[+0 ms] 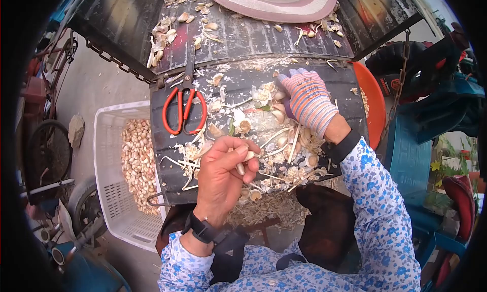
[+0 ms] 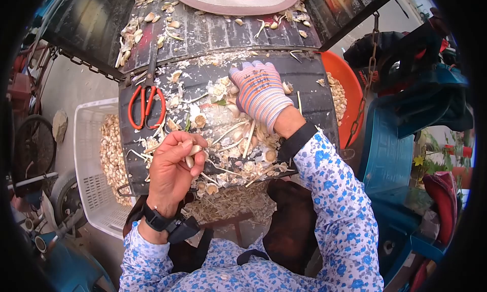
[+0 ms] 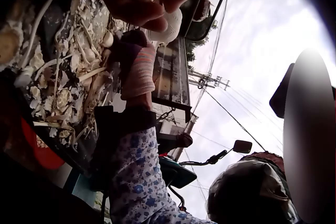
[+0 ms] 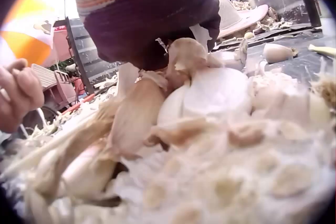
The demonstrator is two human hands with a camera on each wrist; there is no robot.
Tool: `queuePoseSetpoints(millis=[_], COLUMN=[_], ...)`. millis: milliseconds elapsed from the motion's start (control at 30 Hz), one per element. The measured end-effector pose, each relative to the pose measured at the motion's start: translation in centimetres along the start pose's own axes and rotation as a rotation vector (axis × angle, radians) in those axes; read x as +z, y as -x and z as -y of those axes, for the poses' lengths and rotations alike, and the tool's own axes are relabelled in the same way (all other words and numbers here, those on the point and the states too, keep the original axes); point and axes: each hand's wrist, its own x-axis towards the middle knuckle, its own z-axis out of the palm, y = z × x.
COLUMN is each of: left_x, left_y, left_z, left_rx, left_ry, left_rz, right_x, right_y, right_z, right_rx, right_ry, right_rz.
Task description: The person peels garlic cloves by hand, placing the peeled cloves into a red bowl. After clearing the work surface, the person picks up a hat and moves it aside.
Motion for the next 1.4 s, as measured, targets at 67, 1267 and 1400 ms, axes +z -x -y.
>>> queuePoseSetpoints(millis=[67,1267,1400], left_x=[-0.3,-0.9,-0.7], left_y=[0.1,-0.2,-0.1], left_z=[0.2,0.7,0.3], left_rx=[0.007,0.0,0.026], left_ry=[-0.022,-0.027,-0.092], left_rz=[-0.013,-0.084,-0.132], right_x=[1.2,-1.5,0.1], right_y=[0.7,3.1,3.4], right_z=[-0.5,4.1,3.6], right_rx=[-0.027,-0.131,-0.124], right_ry=[-0.057,-0.052,-0.119], right_rz=[-0.093,0.177,0.0])
